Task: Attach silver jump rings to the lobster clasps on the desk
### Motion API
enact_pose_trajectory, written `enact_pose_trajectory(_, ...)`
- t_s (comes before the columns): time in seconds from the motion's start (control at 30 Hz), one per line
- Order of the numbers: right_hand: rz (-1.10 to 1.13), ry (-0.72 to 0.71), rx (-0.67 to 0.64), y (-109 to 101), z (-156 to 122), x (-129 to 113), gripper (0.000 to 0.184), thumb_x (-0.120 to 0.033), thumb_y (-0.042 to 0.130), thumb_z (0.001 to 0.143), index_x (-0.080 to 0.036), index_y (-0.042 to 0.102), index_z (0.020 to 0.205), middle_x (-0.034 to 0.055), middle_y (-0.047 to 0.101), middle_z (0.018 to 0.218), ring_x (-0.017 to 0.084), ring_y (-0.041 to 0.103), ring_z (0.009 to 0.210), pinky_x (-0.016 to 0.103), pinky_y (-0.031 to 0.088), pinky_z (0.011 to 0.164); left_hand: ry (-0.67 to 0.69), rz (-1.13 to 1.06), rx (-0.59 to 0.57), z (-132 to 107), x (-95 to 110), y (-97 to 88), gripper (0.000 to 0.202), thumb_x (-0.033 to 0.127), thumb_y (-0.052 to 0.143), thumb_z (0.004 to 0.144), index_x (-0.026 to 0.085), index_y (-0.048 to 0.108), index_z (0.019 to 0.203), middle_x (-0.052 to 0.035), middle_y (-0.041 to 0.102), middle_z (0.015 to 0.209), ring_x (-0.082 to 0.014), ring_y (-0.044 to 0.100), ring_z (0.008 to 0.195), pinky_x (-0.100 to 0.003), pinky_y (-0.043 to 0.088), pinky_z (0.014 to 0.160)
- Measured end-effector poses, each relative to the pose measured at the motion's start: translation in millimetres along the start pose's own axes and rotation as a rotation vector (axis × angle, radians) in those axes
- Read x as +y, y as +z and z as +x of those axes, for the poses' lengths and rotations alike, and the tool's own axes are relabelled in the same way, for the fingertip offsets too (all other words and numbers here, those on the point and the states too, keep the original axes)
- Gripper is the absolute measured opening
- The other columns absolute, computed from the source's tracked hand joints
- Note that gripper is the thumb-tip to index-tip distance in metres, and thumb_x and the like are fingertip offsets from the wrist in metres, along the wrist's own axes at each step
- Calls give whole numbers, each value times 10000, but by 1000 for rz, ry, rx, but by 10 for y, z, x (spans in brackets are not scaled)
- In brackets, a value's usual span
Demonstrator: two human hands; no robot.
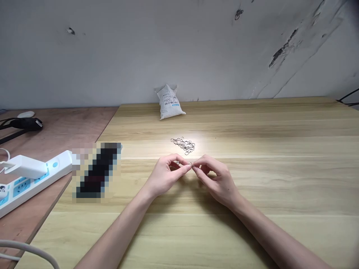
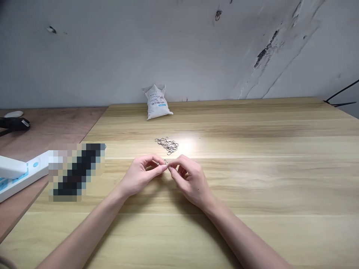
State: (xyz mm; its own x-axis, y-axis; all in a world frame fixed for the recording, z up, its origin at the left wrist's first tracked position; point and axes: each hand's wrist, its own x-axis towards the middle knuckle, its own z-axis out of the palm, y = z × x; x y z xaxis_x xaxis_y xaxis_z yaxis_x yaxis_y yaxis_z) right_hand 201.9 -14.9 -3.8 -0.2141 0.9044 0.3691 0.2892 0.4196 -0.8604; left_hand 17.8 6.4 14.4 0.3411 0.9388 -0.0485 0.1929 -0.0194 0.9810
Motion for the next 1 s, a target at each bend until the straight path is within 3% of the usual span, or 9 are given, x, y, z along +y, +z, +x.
enact_pose_trajectory(0.53,-22,99,-184,-12,27,27,101,-226,526,916,-180,590,852,-36,497,639,90,417,554,218,321,505,-8,102,-36,6,-4,0,177,314,652,828,144,648,777,-45,674,825,-138,591,720,-253,452,656)
enact_pose_trajectory(1.0,-48,107,-216,-13,4,30,125,-235,504,923,-181,576,838,-29,510,654,97,429,577,224,328,526,-10,168,-42,-3,14,4,181,322,637,837,154,644,770,-25,663,783,-125,575,682,-243,446,636)
